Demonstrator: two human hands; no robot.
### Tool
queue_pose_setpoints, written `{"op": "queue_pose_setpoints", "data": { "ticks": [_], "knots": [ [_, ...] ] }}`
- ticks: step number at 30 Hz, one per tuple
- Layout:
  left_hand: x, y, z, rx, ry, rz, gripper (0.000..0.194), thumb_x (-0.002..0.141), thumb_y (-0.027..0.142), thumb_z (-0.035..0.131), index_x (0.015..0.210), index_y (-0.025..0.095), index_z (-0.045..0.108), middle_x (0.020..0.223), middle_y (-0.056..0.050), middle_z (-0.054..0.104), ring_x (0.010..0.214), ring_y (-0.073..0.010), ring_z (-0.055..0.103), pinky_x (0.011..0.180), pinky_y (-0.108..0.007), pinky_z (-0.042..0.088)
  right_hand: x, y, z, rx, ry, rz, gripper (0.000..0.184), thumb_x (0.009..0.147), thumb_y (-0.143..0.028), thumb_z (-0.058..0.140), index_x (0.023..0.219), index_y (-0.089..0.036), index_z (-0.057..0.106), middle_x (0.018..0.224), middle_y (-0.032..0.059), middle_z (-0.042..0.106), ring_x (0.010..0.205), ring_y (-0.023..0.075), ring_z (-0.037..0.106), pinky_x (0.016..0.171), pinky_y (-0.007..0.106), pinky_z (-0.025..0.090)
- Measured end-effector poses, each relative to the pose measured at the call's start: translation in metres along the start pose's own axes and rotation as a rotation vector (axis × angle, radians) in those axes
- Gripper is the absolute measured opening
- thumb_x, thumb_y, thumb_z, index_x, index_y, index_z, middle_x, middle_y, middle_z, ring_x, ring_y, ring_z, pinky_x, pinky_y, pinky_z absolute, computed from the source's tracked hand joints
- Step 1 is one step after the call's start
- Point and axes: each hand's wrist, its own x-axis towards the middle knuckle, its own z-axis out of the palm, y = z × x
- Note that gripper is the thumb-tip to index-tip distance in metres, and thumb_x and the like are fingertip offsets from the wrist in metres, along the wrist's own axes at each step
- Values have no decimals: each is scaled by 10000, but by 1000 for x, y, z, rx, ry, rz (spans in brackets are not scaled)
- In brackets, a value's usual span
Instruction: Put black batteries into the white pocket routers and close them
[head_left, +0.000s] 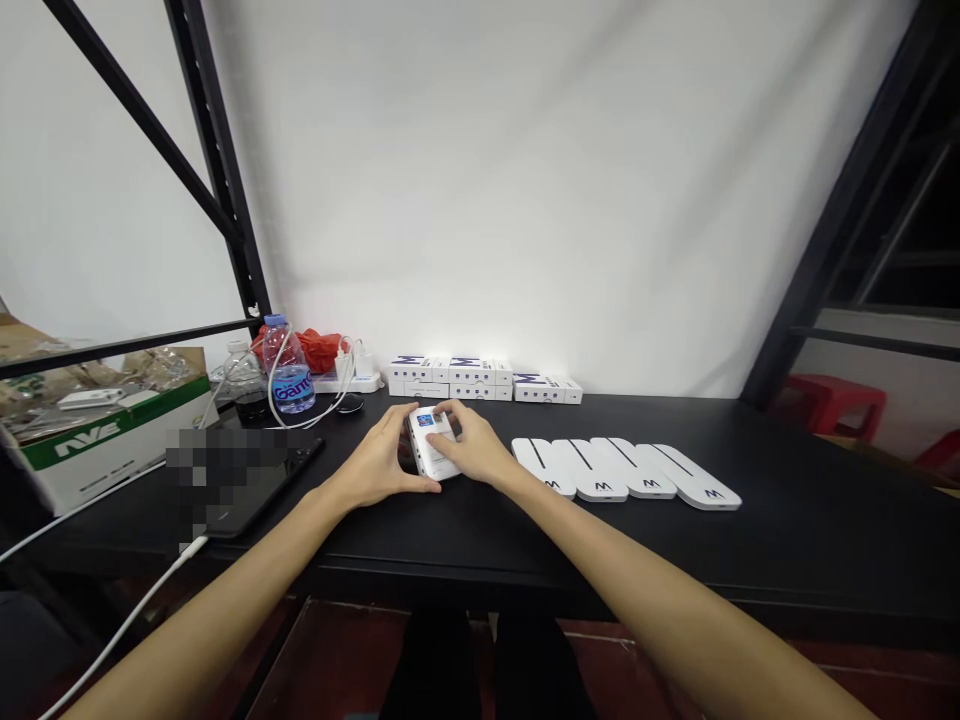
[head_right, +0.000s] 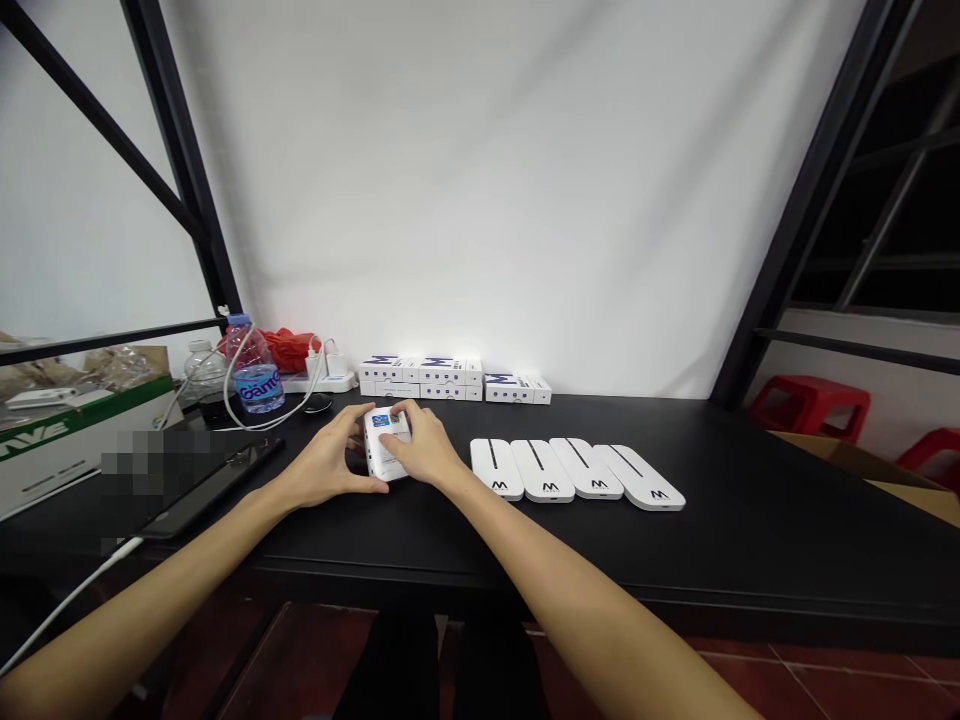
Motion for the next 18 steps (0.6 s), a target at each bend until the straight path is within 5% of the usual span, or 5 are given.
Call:
{"op": "queue_pose_setpoints", "data": {
  "ticks": [5,9,14,18],
  "knots": [
    [0,1,0,-4,-8,28,946,540,436,823,1341,249,355,1359,-102,405,1099,-289,559,863,-432,533,0,1,8,116,-20,103,540,789,-286,604,1268,-197,369,1015,85,635,889,222,633,741,344,495],
    [5,4,2,-326,-59,-122,952,562,344,827,1359,219,321,1322,-137,476,1019,-265,615,805,-414,553,2,4,14,308,44,117,548,730,-267,676,1217,-176,441,1114,107,625,991,223,620,819,347,499],
    [12,8,6,-726,-88,-368,443,793,441,646,1080,120,539,890,-94,672,670,-167,668,631,-310,559,6,2,16,674,146,124,524,703,-316,712,1146,-166,477,1105,109,636,947,204,637,765,320,527],
    [13,12,11,-822,-194,-436,320,793,404,664,798,91,601,653,-78,669,532,-128,635,549,-226,516,9,-1,11,624,174,204,406,769,-475,632,1018,-163,559,974,93,672,802,196,655,655,299,519]
  ]
}}
